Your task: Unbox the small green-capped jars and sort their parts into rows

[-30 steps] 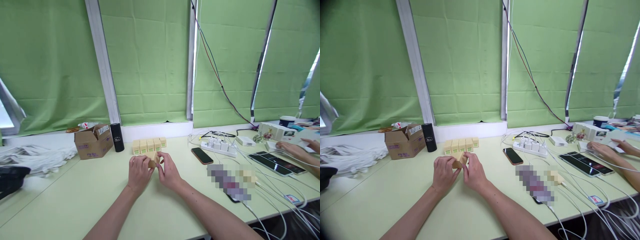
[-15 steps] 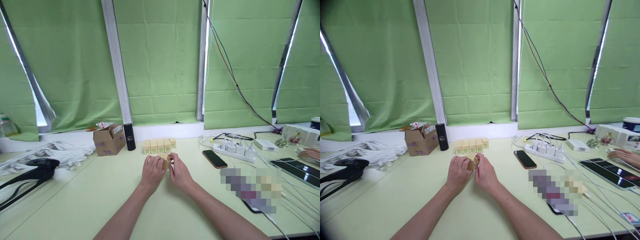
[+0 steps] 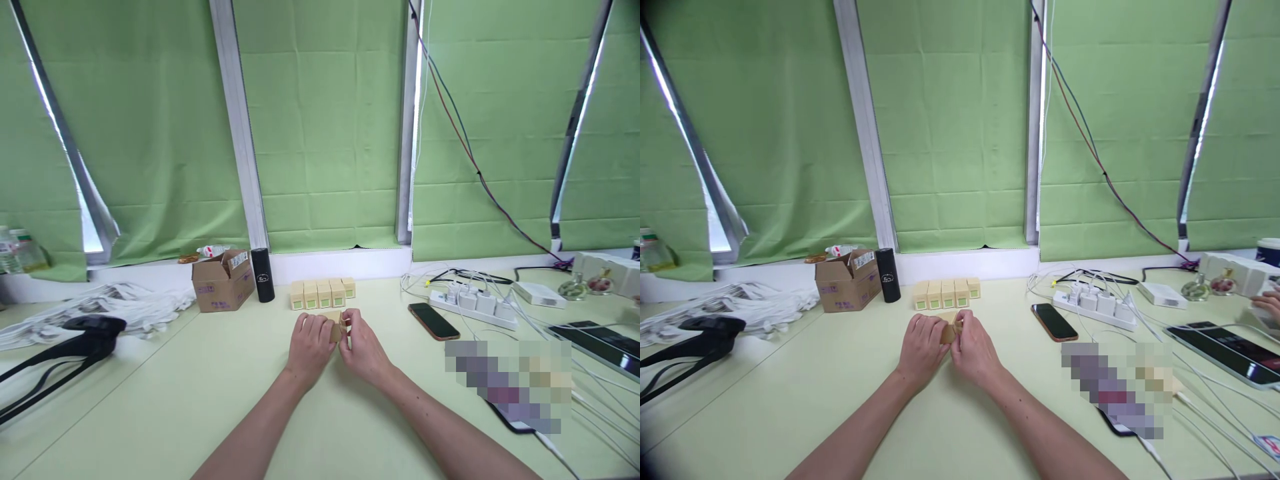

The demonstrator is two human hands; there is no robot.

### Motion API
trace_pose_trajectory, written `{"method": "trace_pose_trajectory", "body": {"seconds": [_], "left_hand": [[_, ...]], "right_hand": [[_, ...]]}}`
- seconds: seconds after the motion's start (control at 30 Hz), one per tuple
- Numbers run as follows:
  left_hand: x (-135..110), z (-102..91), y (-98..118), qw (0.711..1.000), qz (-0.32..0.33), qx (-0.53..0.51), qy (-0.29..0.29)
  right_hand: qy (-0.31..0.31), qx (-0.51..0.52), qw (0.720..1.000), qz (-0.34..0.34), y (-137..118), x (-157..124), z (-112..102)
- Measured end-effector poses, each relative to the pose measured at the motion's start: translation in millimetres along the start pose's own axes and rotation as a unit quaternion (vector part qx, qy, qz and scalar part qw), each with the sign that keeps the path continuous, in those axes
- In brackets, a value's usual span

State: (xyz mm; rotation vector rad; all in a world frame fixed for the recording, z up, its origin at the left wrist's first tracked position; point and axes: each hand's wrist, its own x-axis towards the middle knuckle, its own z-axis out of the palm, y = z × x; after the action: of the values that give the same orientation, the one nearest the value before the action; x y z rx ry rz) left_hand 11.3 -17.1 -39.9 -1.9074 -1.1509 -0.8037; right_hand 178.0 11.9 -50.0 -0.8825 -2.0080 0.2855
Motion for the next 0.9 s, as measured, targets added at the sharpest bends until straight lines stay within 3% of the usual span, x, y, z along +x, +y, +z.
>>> {"method": "trace_pose_trajectory", "body": {"seconds": [0.33, 0.53, 0.73, 0.9], "left_hand": [[0.9, 1.9, 1.4, 1.0, -0.021, -0.013, 0.014], [-6.5, 8.6, -3.8, 0.994, -0.082, -0.054, -0.044], [-14.0, 14.4, -10.0, 0.963, -0.188, -0.172, -0.091], [-13.8, 11.2, -9.2, 0.944, -0.201, -0.215, -0.152]], "right_hand": [[0.016, 0.027, 1.0, 0.004, 5.3, 2.4, 7.7], [0.03, 0.074, 0.995, 0.053, 8.9, 4.2, 1.9], [0.074, 0.189, 0.974, 0.101, 13.4, 6.9, 3.1], [0.097, 0.233, 0.962, 0.106, 15.1, 8.2, 2.9]]}}
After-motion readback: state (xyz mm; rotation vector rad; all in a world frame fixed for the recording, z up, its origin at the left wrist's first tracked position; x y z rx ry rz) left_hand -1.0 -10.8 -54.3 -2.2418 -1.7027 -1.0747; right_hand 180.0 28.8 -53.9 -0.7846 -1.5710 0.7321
